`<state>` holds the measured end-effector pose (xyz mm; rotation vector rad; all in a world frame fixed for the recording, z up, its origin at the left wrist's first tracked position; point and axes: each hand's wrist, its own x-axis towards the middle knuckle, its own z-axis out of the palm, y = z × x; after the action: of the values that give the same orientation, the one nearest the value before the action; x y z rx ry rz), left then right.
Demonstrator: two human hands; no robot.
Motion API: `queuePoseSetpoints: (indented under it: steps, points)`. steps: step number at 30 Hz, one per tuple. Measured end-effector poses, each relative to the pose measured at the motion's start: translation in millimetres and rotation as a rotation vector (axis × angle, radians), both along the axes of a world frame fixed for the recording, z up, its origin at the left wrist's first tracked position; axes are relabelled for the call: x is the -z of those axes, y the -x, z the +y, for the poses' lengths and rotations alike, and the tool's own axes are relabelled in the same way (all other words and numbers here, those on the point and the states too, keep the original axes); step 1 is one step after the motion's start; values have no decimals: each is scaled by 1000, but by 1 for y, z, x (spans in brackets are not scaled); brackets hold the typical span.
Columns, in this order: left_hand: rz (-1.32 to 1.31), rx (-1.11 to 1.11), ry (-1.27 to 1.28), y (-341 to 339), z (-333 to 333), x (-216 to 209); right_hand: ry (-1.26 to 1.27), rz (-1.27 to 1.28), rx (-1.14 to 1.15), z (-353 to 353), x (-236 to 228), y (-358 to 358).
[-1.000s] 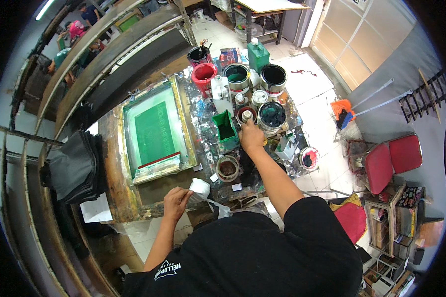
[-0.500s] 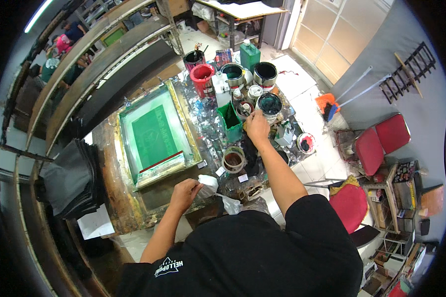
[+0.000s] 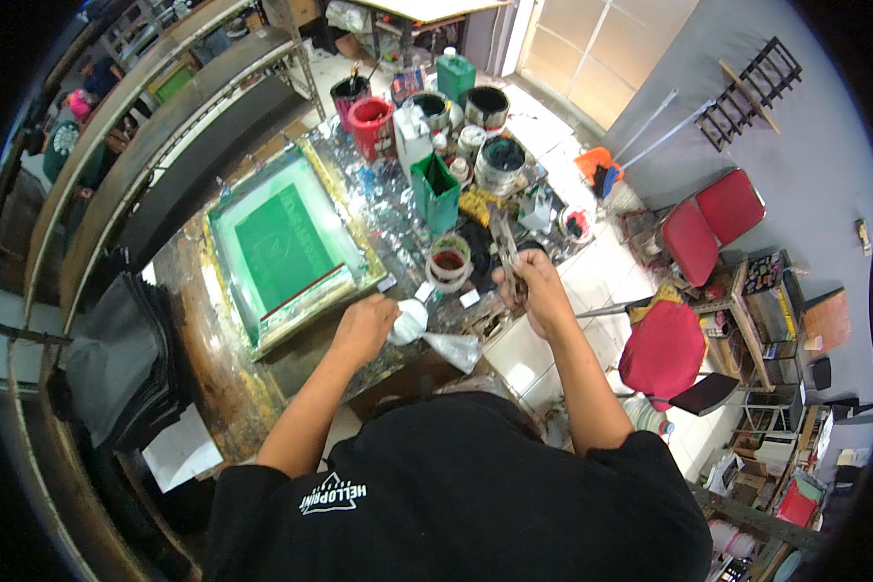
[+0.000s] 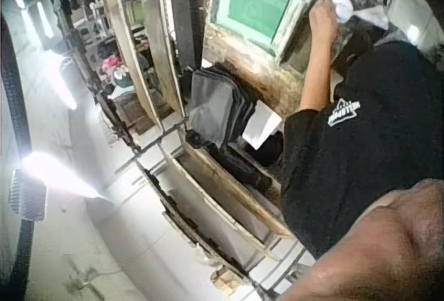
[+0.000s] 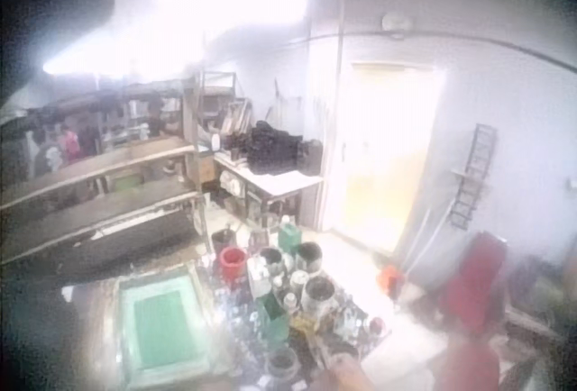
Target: The person prepares screen printing ink by pouring a liquid from a bottle into a green container and stirring it with a stick. They then retrieve a white plastic bag, open it, and pour its contents into the same container, followed by adding more liquid from a green bottle and stirring again.
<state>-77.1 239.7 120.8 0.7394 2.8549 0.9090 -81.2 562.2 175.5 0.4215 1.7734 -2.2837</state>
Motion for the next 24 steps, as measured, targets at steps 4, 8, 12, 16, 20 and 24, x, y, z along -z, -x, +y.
queuePoseSetpoints:
  steps: [4, 8, 12, 16, 20, 24]
  points:
    - [3, -27, 11, -1, 3, -10, 10, -109, -103, -46, 29, -80]
    - [-103, -22, -25, 3, -4, -5, -17, -77, -283, -87, 60, -99]
    - [-128, -13, -28, 5, -8, -5, -84, -45, -301, -112, 70, -100]
    - [-139, -46, 7, 3, -1, -18, -97, -40, -347, -125, 76, -102]
    - [-109, -74, 39, 0, 0, -16, -87, -43, -360, -134, 70, -101]
    - [-39, -63, 14, -1, -2, -8, -108, -44, -378, -135, 54, -98]
